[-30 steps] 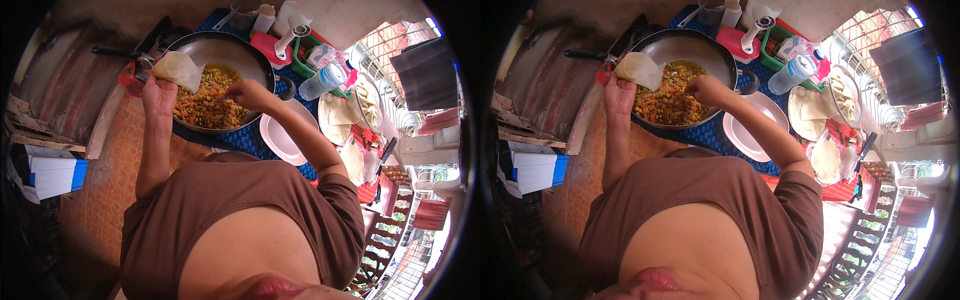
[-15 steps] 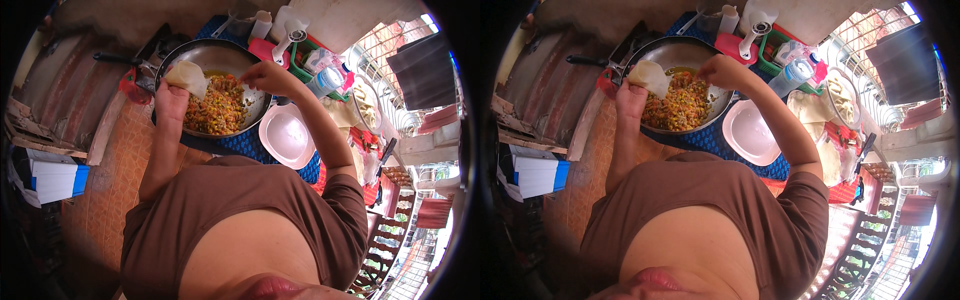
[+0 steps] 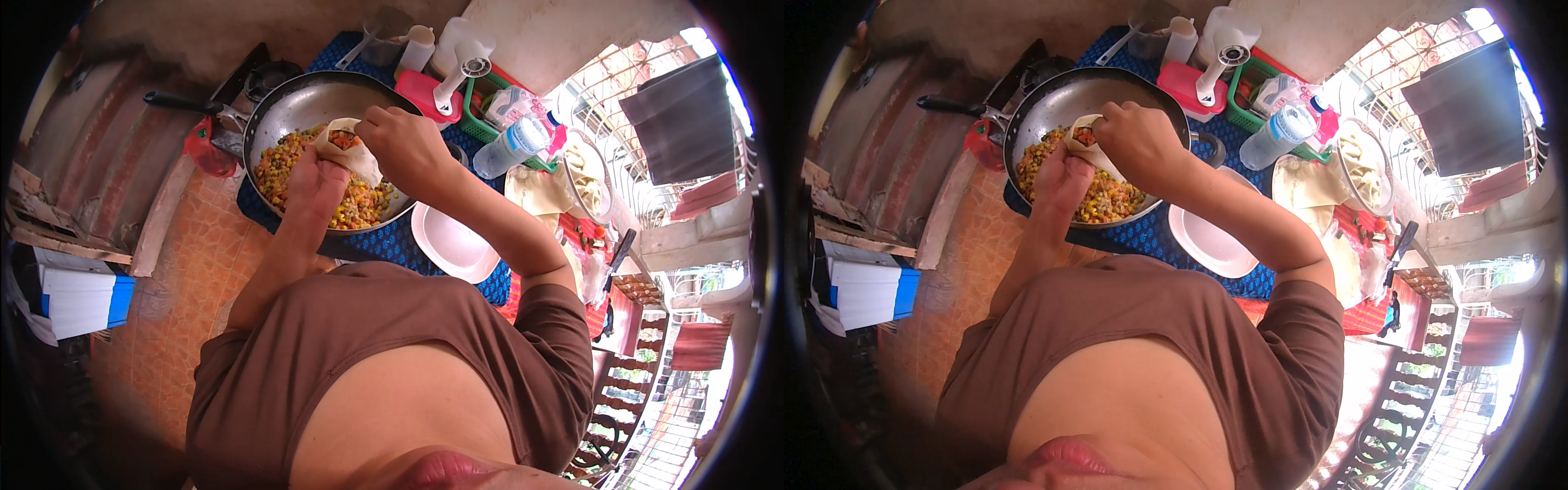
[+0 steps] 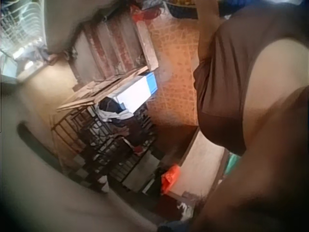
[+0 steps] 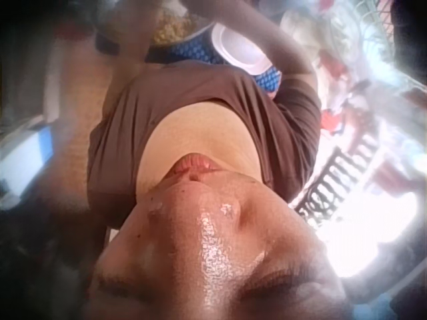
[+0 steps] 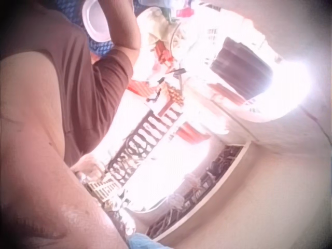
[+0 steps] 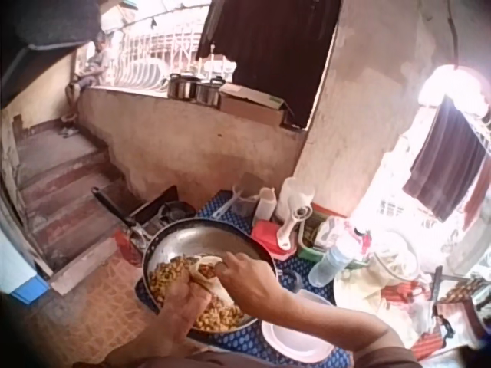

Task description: The person folds thin dough sheets into cones, fills them with a mixed vegetable filling from a pan, and seals them into triangular samosas. The finished samosas are placed on a nearby plate.

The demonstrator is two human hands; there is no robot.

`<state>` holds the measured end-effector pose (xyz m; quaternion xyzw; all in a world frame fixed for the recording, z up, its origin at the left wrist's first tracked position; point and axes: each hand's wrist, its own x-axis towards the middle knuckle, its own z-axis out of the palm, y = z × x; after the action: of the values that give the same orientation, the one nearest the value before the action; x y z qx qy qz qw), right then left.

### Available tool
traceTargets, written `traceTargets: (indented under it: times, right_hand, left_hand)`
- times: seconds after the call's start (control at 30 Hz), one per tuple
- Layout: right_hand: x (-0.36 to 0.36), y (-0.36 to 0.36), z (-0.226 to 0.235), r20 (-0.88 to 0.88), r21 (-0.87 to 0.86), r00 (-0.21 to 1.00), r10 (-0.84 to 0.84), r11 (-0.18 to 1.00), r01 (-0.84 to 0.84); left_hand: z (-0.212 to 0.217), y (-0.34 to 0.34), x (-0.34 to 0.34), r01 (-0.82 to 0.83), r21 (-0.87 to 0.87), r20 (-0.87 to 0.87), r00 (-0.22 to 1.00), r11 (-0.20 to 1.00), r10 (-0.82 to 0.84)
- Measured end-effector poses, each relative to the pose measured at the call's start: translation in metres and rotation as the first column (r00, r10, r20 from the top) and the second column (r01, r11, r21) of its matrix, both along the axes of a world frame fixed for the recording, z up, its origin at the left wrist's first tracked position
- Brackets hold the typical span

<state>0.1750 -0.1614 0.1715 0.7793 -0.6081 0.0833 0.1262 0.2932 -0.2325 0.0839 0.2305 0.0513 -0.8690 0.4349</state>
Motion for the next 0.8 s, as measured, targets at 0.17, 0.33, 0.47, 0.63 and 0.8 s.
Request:
traceTargets:
  times: [0.17,0.33,0.47,0.63,0.8]
  right_hand:
    - [-0.009,0.008,0.011,-0.045,-0.100,0.999,-0.017,0.995,0.012]
    - [-0.015,0.019,0.017,0.022,-0.137,1.000,0.003,0.991,0.000]
    - [-0.013,0.020,0.009,0.053,-0.128,0.997,0.055,0.991,-0.048]
    - [-0.021,0.018,0.007,0.162,-0.113,0.984,0.073,0.992,-0.054]
    - [-0.039,0.028,0.039,0.332,-0.044,0.940,0.076,0.997,-0.065]
  left_hand:
    - [-0.003,-0.004,0.003,0.037,0.018,-0.056,0.998,0.999,-0.036]
    - [0.002,0.000,0.004,0.068,-0.074,-0.053,0.996,0.995,-0.072]
    - [0.005,-0.002,0.004,0.121,-0.151,-0.031,0.991,0.981,-0.127]
    - [0.004,-0.001,0.007,0.182,-0.222,-0.028,0.981,0.958,-0.193]
    - [0.004,0.002,0.010,0.167,-0.225,0.000,0.985,0.960,-0.172]
